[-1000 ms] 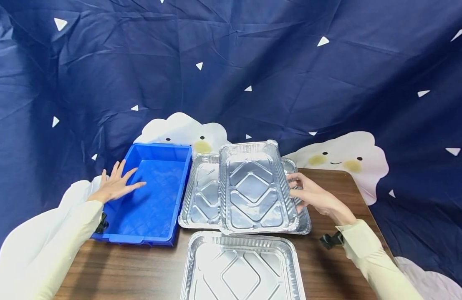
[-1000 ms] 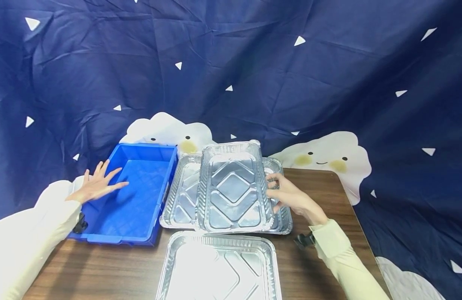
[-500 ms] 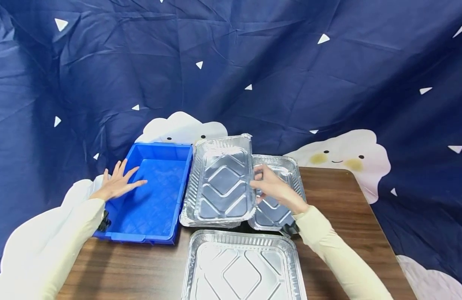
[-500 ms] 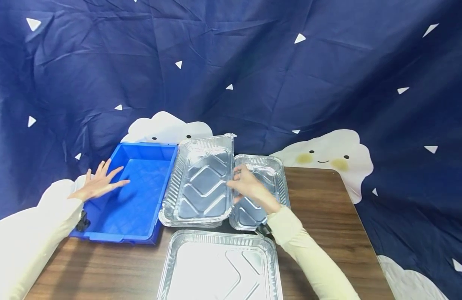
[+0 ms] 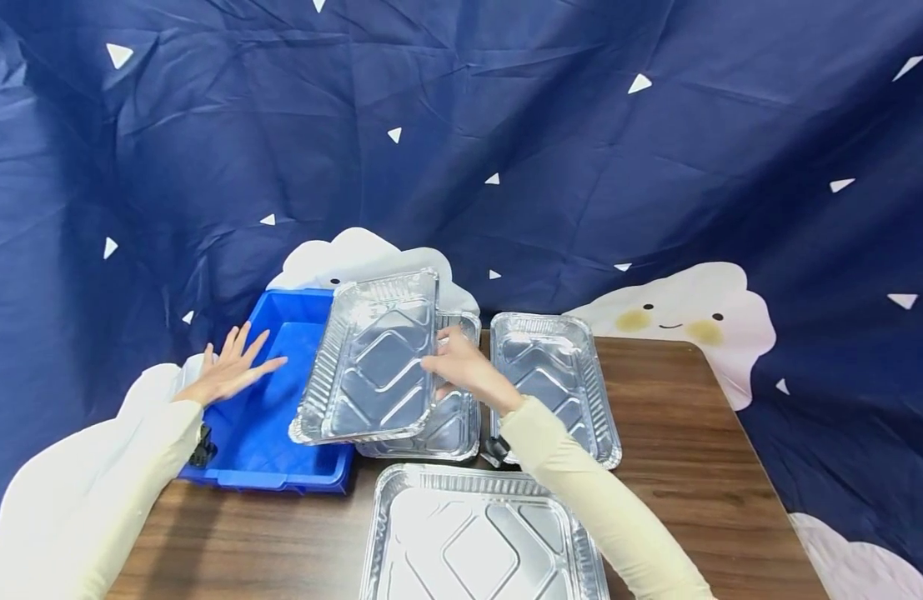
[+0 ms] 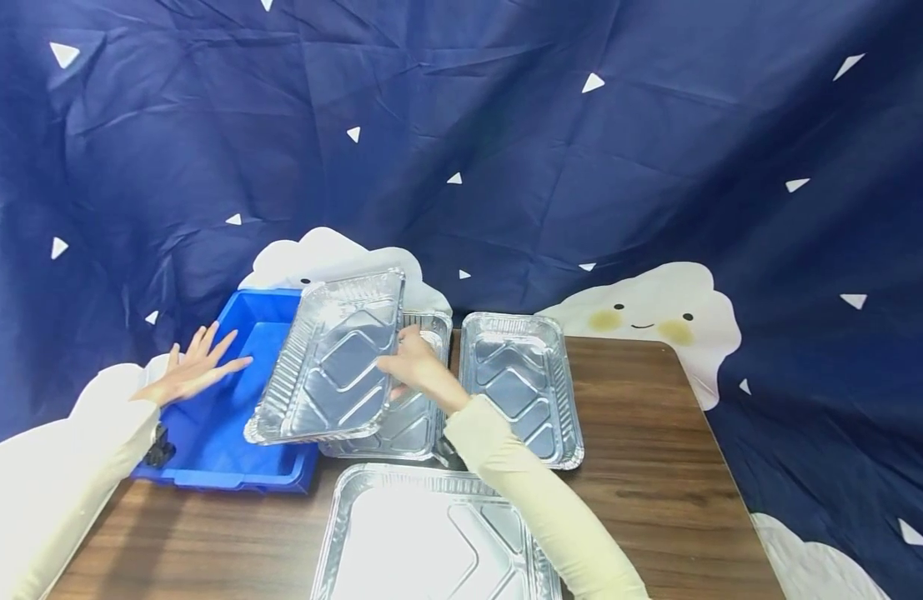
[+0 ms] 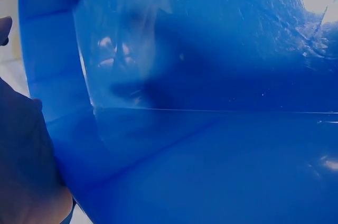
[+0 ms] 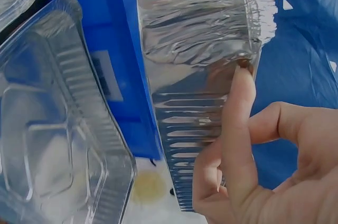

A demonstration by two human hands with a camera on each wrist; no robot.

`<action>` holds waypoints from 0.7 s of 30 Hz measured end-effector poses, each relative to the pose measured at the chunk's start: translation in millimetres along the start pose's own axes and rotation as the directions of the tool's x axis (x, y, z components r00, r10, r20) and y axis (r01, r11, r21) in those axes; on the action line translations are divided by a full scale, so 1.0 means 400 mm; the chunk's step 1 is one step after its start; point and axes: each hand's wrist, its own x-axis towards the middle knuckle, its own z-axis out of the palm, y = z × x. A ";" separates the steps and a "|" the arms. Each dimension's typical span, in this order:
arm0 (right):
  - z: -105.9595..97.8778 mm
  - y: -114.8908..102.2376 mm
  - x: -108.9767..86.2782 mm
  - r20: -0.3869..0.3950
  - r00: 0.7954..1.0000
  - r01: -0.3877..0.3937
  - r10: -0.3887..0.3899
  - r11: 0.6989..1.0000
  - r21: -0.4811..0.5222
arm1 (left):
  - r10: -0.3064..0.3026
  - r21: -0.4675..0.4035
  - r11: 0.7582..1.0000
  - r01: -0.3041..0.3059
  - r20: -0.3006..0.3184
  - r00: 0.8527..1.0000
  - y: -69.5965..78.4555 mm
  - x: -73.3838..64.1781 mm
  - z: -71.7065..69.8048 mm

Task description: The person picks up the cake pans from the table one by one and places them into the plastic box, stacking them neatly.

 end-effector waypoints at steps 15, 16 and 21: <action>0.223 -0.043 0.094 -0.070 0.997 -0.047 0.039 0.992 -0.120 | 0.001 -0.030 1.000 -0.001 0.001 1.000 -0.010 -0.005 -0.008; 0.239 -0.042 0.103 -0.078 0.996 -0.050 0.041 0.991 -0.124 | 0.005 -0.028 1.000 -0.005 0.002 1.000 -0.012 -0.005 -0.009; 0.306 -0.028 0.138 -0.114 0.992 -0.068 0.055 0.991 -0.113 | 0.019 -0.019 1.000 -0.020 -0.003 1.000 -0.012 0.000 -0.002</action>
